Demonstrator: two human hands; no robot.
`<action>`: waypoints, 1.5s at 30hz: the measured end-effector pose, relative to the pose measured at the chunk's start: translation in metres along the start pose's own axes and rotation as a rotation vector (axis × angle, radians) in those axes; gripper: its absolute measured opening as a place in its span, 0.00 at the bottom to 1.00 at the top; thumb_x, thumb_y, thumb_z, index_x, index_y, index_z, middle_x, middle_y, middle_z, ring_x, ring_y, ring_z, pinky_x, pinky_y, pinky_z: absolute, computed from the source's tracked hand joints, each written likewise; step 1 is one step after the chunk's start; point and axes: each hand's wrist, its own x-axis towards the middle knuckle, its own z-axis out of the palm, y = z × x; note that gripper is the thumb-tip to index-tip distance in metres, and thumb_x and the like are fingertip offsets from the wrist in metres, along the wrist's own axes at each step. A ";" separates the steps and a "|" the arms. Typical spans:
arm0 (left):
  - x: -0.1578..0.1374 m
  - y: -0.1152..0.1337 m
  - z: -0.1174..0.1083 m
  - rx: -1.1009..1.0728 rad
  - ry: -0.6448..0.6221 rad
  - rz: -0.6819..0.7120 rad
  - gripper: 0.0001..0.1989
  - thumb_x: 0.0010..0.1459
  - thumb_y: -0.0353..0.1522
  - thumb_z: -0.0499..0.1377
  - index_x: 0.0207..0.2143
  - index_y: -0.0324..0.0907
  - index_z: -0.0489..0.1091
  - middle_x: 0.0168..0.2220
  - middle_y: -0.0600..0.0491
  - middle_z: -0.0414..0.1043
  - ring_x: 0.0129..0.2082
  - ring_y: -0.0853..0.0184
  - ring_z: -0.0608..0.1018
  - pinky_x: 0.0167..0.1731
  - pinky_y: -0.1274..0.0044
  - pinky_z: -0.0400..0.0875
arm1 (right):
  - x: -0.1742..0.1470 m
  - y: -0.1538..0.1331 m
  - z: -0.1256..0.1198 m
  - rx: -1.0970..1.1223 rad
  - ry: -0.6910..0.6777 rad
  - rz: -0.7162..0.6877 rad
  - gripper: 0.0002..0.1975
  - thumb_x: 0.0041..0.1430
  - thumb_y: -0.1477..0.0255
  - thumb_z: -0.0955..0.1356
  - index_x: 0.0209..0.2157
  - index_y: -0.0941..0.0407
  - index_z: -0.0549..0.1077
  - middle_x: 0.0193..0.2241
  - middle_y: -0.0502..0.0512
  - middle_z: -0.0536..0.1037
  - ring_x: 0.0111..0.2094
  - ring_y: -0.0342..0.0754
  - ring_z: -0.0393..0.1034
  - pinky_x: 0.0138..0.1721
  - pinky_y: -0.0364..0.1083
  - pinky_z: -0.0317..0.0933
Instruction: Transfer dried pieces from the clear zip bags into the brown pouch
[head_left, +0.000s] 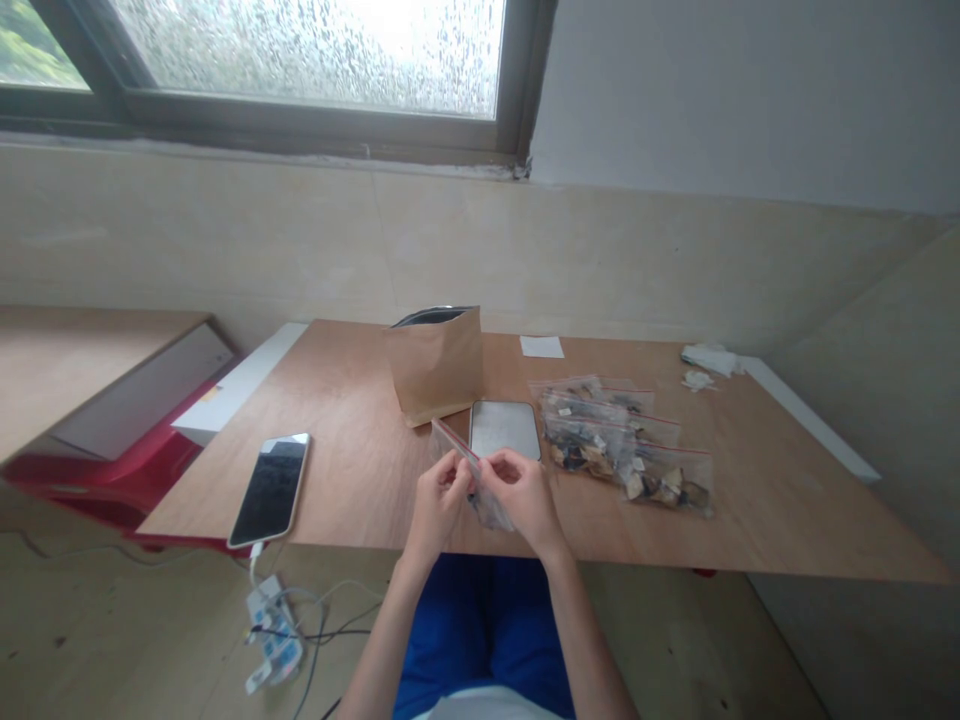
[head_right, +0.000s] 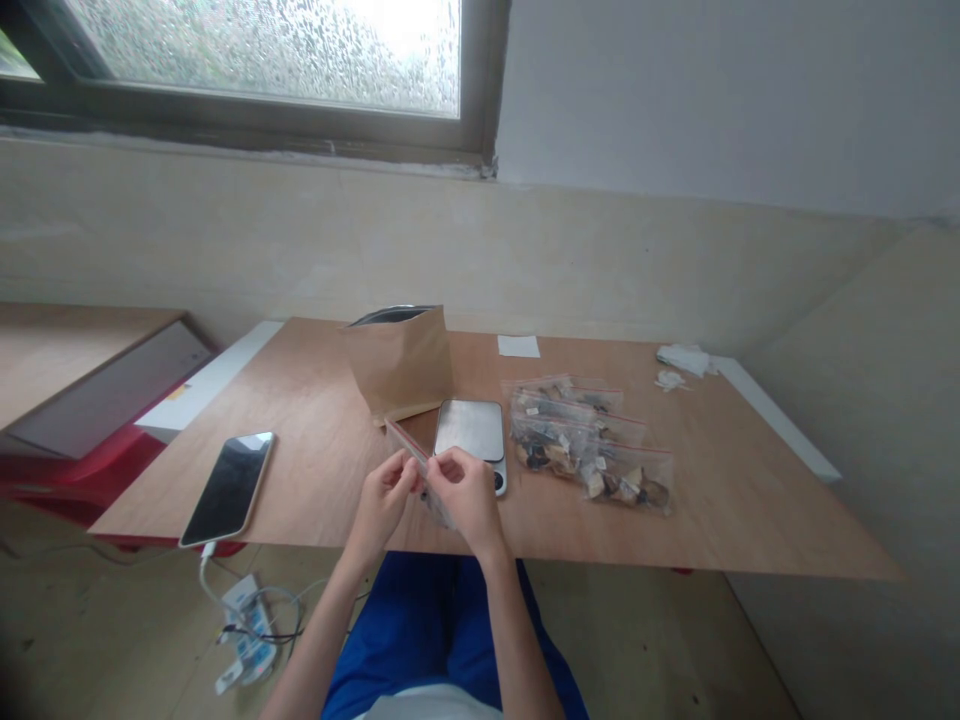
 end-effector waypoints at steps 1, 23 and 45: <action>0.000 0.000 0.001 0.008 -0.003 0.002 0.14 0.55 0.40 0.51 0.21 0.42 0.60 0.19 0.57 0.61 0.21 0.71 0.65 0.24 0.79 0.59 | 0.000 0.000 0.002 -0.008 0.018 -0.005 0.12 0.55 0.66 0.64 0.23 0.58 0.71 0.22 0.52 0.77 0.25 0.45 0.71 0.29 0.41 0.63; 0.000 -0.035 0.021 -0.562 0.248 -0.178 0.21 0.54 0.49 0.48 0.37 0.45 0.68 0.38 0.50 0.73 0.36 0.64 0.75 0.35 0.72 0.70 | -0.003 -0.012 -0.008 0.224 0.156 -0.031 0.11 0.59 0.63 0.60 0.27 0.53 0.58 0.17 0.45 0.68 0.20 0.42 0.67 0.24 0.41 0.63; 0.060 -0.083 0.026 -0.966 0.460 -0.190 0.17 0.56 0.39 0.51 0.41 0.39 0.73 0.42 0.50 0.75 0.48 0.62 0.73 0.51 0.73 0.61 | 0.074 0.009 0.030 -0.635 -0.412 -0.204 0.31 0.49 0.82 0.63 0.56 0.73 0.54 0.58 0.75 0.54 0.63 0.56 0.42 0.62 0.53 0.42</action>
